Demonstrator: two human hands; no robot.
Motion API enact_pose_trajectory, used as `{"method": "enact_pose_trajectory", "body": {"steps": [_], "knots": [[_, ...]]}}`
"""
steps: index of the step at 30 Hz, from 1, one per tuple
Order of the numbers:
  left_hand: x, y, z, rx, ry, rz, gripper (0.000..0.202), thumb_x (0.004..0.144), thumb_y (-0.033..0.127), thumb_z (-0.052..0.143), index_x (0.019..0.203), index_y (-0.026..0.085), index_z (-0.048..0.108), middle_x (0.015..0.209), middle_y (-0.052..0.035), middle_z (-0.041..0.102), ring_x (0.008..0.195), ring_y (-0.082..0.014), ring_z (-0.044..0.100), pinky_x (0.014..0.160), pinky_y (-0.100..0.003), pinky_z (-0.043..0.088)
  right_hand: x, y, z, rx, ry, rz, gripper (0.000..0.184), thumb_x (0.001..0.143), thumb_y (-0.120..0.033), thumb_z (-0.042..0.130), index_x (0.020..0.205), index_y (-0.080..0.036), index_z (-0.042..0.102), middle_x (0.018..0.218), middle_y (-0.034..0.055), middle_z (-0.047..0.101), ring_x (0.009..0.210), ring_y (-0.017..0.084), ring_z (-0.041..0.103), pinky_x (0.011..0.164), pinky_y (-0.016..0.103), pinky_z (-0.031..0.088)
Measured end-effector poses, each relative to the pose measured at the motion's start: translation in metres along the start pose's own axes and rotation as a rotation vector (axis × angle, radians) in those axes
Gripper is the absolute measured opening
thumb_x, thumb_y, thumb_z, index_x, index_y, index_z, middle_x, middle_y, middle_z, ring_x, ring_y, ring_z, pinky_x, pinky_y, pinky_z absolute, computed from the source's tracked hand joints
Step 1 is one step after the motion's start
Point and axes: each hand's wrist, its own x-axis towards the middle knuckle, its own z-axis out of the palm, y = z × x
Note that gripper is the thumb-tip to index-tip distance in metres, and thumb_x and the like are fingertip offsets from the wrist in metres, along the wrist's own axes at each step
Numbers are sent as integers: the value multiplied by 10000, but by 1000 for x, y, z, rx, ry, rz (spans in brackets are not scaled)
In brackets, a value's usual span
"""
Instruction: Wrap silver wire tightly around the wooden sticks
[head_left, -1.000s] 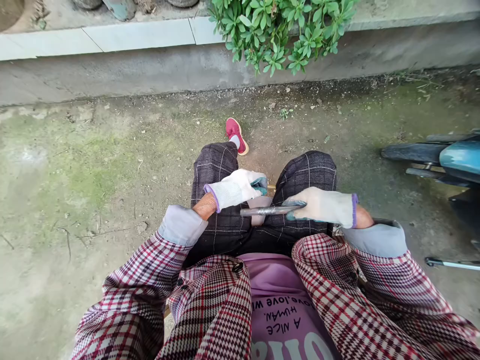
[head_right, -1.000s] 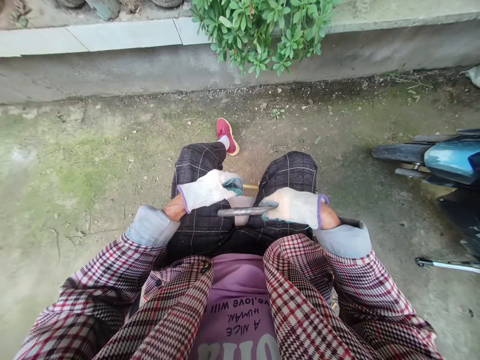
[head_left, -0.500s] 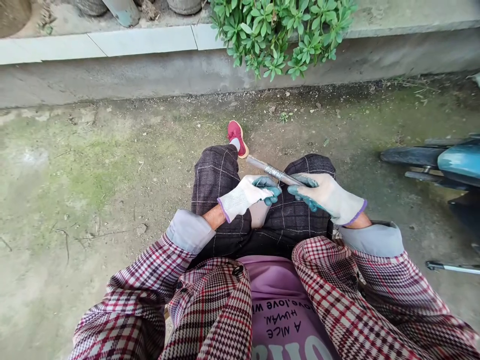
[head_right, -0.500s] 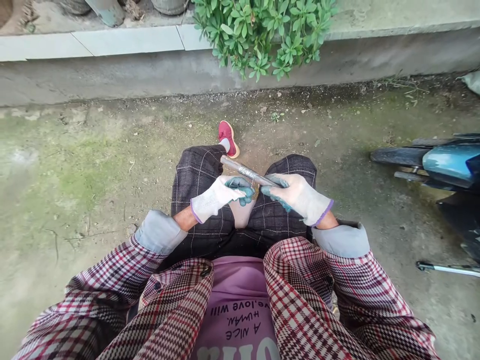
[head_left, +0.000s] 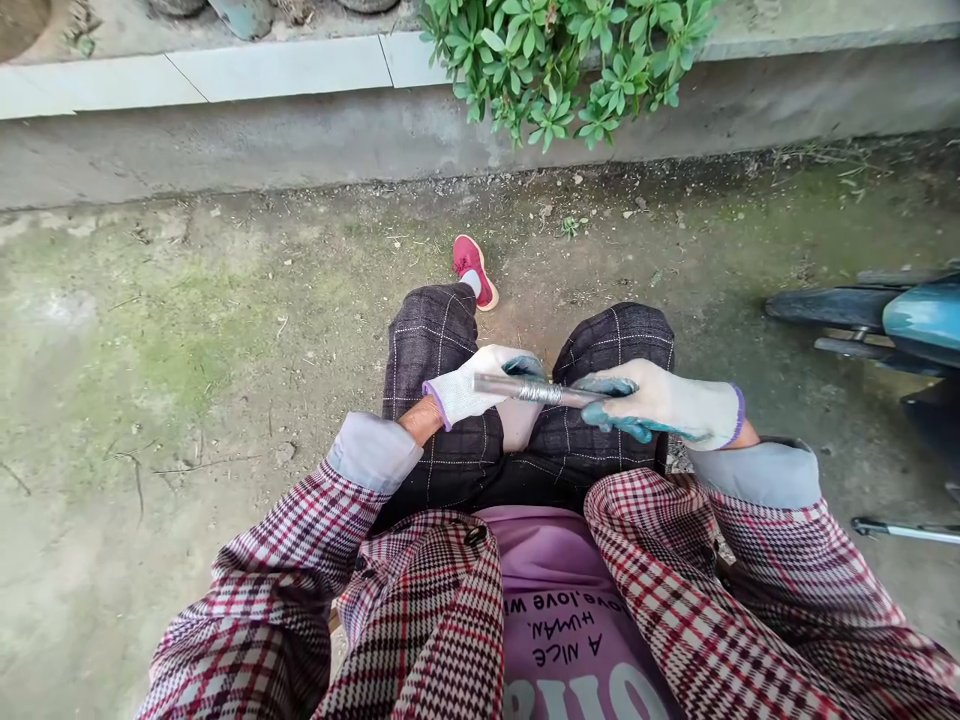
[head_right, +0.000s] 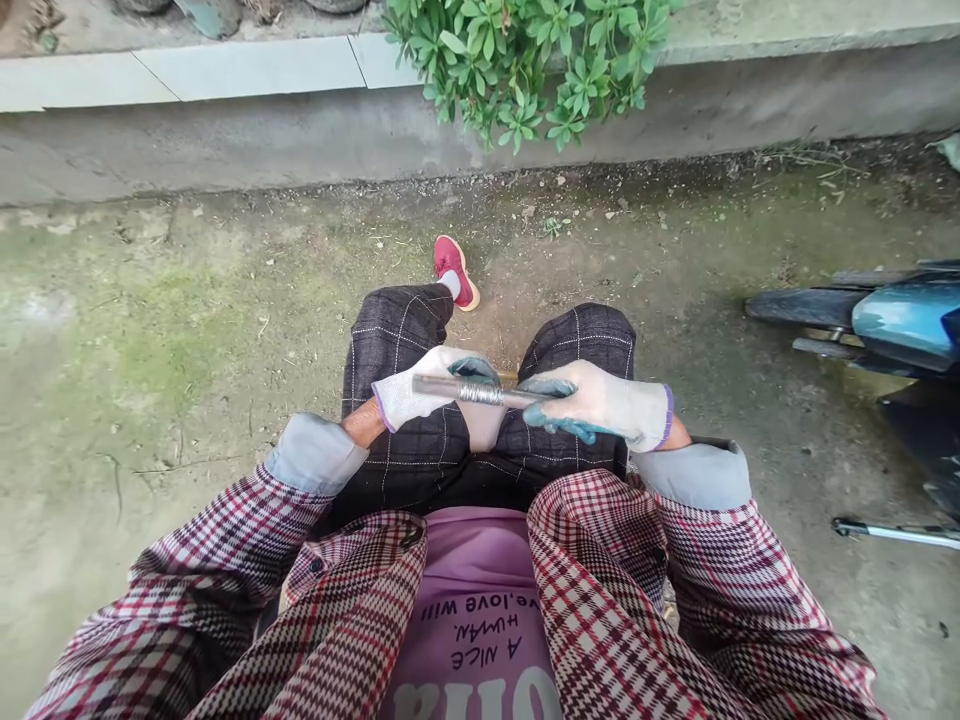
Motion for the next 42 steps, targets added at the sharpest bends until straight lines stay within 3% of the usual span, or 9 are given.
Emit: {"method": "enact_pose_trajectory", "body": {"steps": [3,8,12,16,22,27,36,40,42], "knots": [[-4,9,-6,139,-66,32,95,668,81,786,697,161,743,713,-28,719,741,-189,663,767,-298,535,2,10,-4,-136,-63,-78,387,782,-485,796,1041,-198,823,799,11,752,623,140,612,529,240,468],[-7,19,-6,492,-118,105,64,745,99,705,738,146,748,721,-25,722,687,-154,614,697,-275,483,10,18,-1,-386,65,-3,242,772,-379,759,959,-243,831,757,-13,750,691,177,627,619,277,460],[-7,19,1,554,-95,123,88,755,94,670,773,124,751,721,-15,705,694,-133,565,713,-264,452,16,13,7,-539,114,70,198,841,-335,651,925,-223,791,707,-16,690,645,155,563,616,286,408],[-5,14,6,597,-52,118,141,795,139,621,803,125,761,712,2,683,691,-129,549,690,-254,432,19,4,17,-665,140,148,228,882,-326,602,992,-217,768,795,14,720,684,171,591,651,296,420],[-2,4,13,633,-18,94,206,846,217,578,825,125,761,698,20,661,680,-126,546,652,-254,408,19,2,22,-699,131,104,191,896,-310,599,953,-221,759,792,41,724,686,191,601,647,316,413],[-8,4,18,766,18,150,239,913,257,556,871,144,763,789,-16,720,740,-156,621,717,-276,456,15,7,11,-661,195,125,235,886,-338,596,994,-223,770,758,8,701,668,166,579,631,289,407],[-3,8,23,1353,-93,175,294,975,266,559,1145,195,788,1067,-125,781,1011,-304,711,937,-424,510,20,29,-11,-839,283,253,232,896,-389,597,937,-222,752,786,51,712,668,195,601,616,307,385],[-10,13,29,1155,-87,56,313,983,375,568,1172,238,776,1015,-72,788,914,-250,731,834,-340,548,21,27,-12,-766,441,246,232,898,-388,613,973,-212,745,820,65,717,689,203,608,606,310,395],[-13,12,29,962,-79,73,343,1005,359,531,1236,240,754,1074,-57,793,930,-225,737,864,-319,555,18,22,-11,-595,515,176,233,899,-399,625,982,-217,744,778,44,688,653,181,583,570,292,402]]}}
